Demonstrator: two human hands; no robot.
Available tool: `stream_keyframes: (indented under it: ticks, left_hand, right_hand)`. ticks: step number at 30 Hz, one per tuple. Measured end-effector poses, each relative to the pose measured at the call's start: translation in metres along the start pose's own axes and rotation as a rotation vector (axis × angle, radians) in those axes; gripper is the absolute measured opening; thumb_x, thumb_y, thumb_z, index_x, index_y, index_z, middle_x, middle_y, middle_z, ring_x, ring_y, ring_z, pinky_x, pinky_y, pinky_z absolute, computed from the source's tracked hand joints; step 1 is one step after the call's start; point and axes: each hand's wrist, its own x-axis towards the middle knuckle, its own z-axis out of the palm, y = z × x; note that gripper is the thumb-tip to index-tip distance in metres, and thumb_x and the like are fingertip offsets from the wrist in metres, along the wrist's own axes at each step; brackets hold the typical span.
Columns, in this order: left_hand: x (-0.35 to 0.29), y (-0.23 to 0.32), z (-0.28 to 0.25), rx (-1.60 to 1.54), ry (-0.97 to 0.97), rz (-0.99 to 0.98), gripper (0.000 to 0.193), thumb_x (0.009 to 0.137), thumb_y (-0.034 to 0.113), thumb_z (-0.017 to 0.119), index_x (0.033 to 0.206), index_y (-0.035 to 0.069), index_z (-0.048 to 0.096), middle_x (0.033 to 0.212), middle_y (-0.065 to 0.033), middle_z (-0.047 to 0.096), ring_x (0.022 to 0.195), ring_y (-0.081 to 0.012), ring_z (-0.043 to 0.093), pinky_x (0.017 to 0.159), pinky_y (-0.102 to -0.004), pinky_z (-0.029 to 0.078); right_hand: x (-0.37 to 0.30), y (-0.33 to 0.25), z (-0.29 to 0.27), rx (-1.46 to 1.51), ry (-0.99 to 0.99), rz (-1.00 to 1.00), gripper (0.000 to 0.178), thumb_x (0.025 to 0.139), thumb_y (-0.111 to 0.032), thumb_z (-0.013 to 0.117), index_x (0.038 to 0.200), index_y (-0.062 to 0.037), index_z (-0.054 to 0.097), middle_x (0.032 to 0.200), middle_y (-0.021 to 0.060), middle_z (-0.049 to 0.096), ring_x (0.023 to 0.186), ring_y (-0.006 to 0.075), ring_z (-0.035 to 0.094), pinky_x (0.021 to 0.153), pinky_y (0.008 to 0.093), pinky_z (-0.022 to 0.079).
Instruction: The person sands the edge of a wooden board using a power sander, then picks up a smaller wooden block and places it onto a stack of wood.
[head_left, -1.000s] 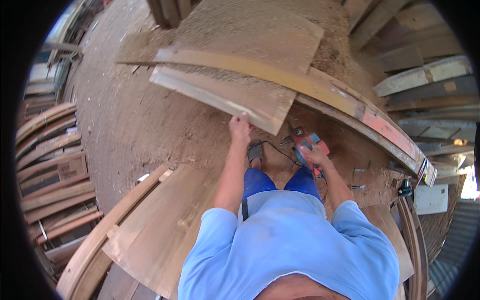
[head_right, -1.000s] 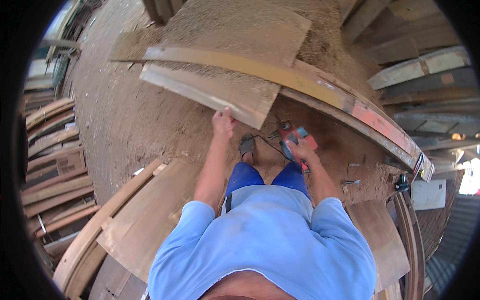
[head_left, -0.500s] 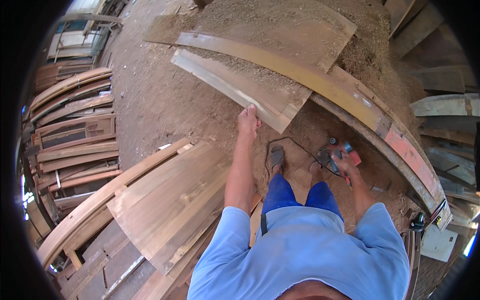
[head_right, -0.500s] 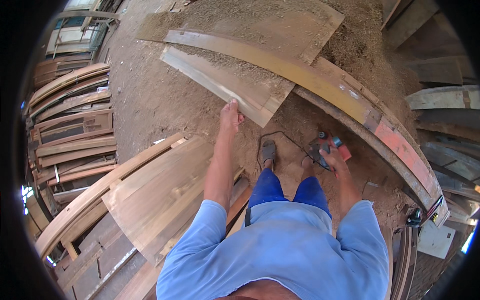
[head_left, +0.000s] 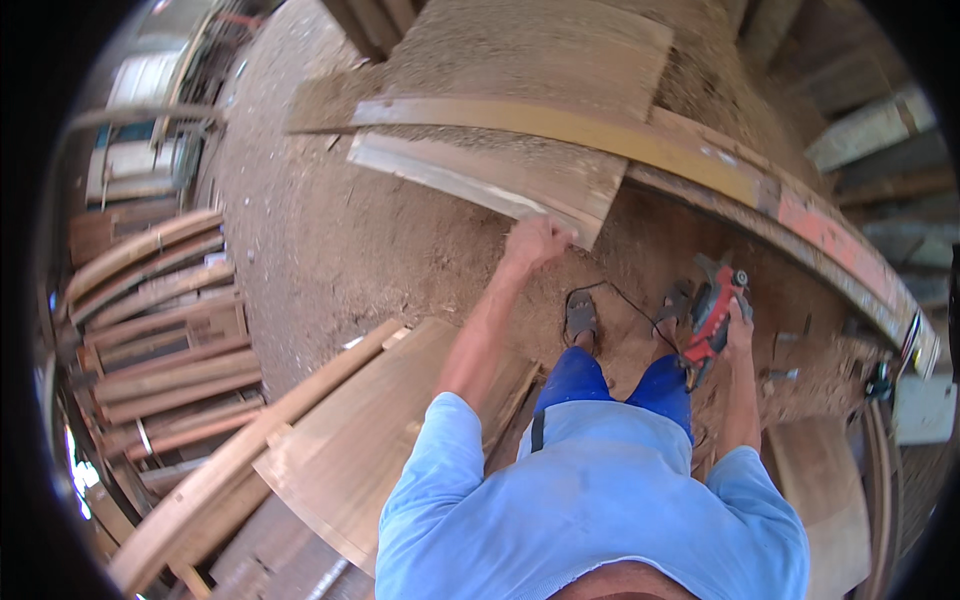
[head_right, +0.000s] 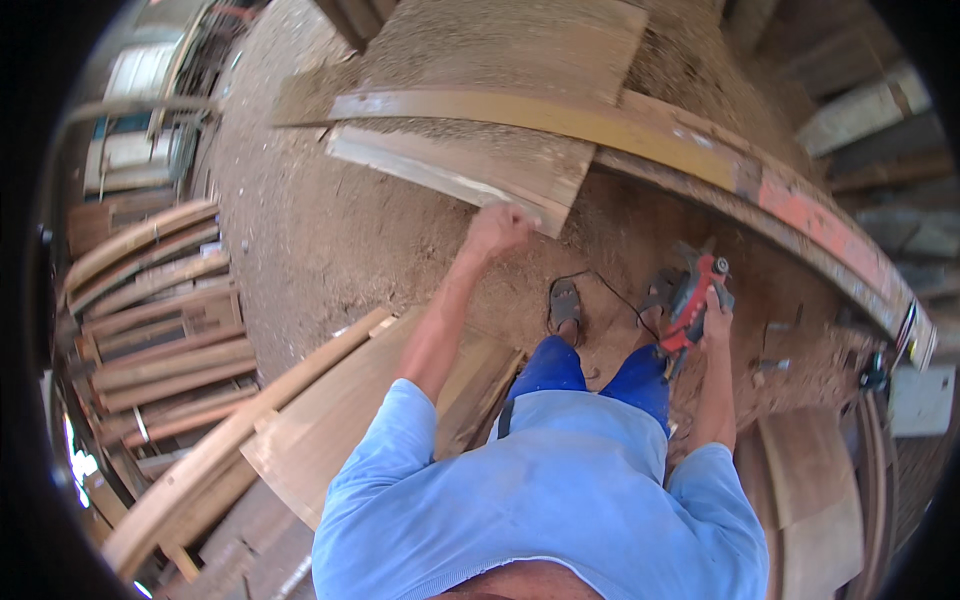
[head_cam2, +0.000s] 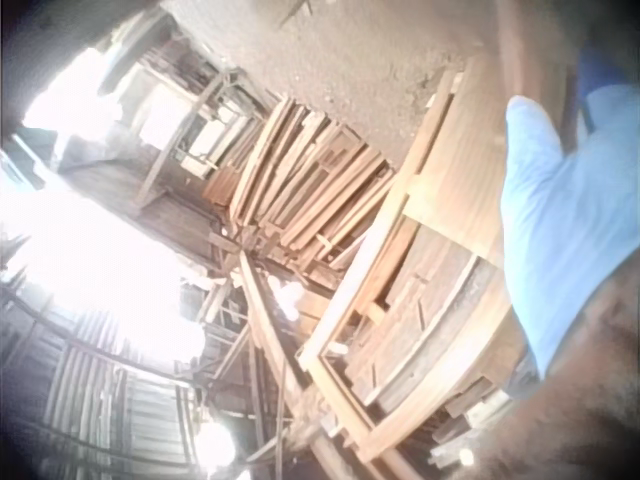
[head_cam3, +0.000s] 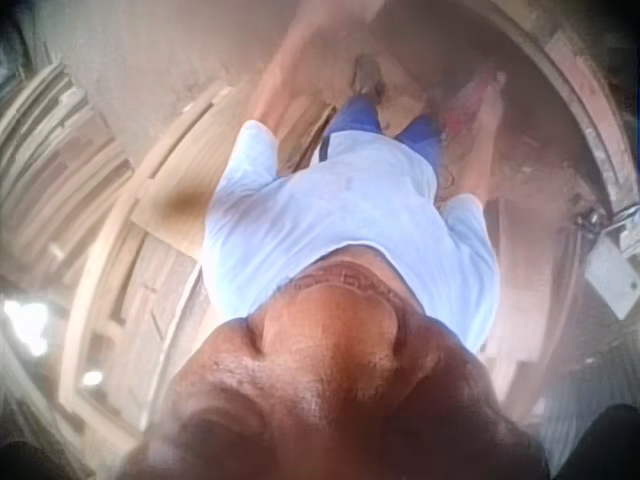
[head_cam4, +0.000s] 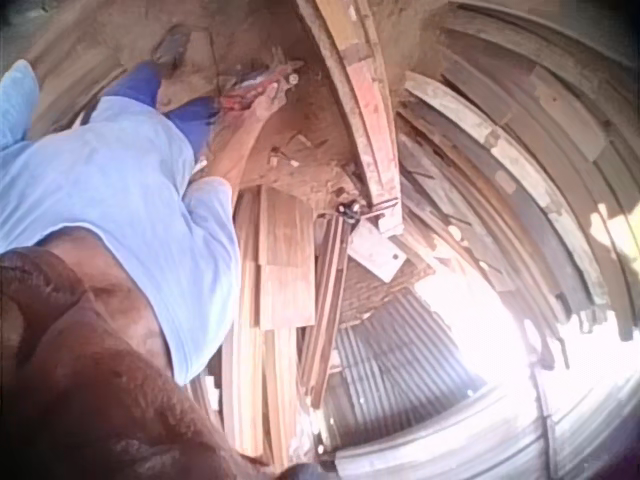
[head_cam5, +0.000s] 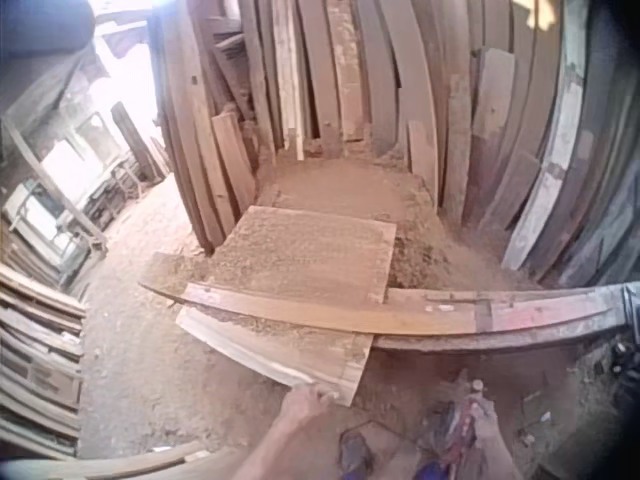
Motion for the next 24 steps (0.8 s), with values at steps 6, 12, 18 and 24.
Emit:
stream_keyframes:
  ticks: [6,12,18,24]
  left_hand:
    - [0.084,0.047,-0.015,0.465,0.453,0.419,0.095,0.09,0.064,0.058,0.154,0.0,0.027,0.157,-0.0345,0.023,0.144,-0.0536,0.024,0.119,-0.0598,0.02]
    - [0.161,0.047,0.023,0.767,0.539,0.472,0.104,0.089,0.077,0.044,0.157,0.001,0.019,0.158,-0.035,0.021,0.147,-0.0547,0.013,0.117,-0.0673,0.008]
    - [0.163,0.044,0.004,0.725,0.55,0.656,0.087,0.095,0.061,0.048,0.151,-0.003,0.024,0.147,-0.0304,0.034,0.143,-0.0476,0.026,0.116,-0.0603,0.014]
    - [0.155,0.044,-0.014,0.757,0.528,0.521,0.091,0.096,0.063,0.043,0.153,-0.004,0.018,0.151,-0.0333,0.029,0.139,-0.0481,0.03,0.117,-0.0555,0.019]
  right_hand:
    - [-0.039,0.056,0.028,0.274,0.056,0.067,0.024,0.097,-0.033,0.067,0.095,-0.0096,0.062,0.07,-0.0002,0.058,0.056,0.0127,0.057,0.05,0.0298,0.049]
    - [-0.04,0.149,0.016,0.316,0.053,0.205,0.023,0.096,-0.033,0.069,0.096,-0.0111,0.062,0.07,-0.0026,0.058,0.056,0.009,0.055,0.05,0.0256,0.046]
    - [-0.021,0.225,0.006,0.334,0.053,0.222,0.024,0.095,-0.032,0.07,0.092,-0.0099,0.062,0.068,-0.0049,0.057,0.053,0.0048,0.05,0.047,0.0227,0.04]
    - [-0.003,0.265,0.0,0.323,0.051,0.171,0.042,0.096,-0.035,0.068,0.124,-0.0053,0.059,0.072,-0.0035,0.056,0.058,0.0034,0.049,0.049,0.022,0.036]
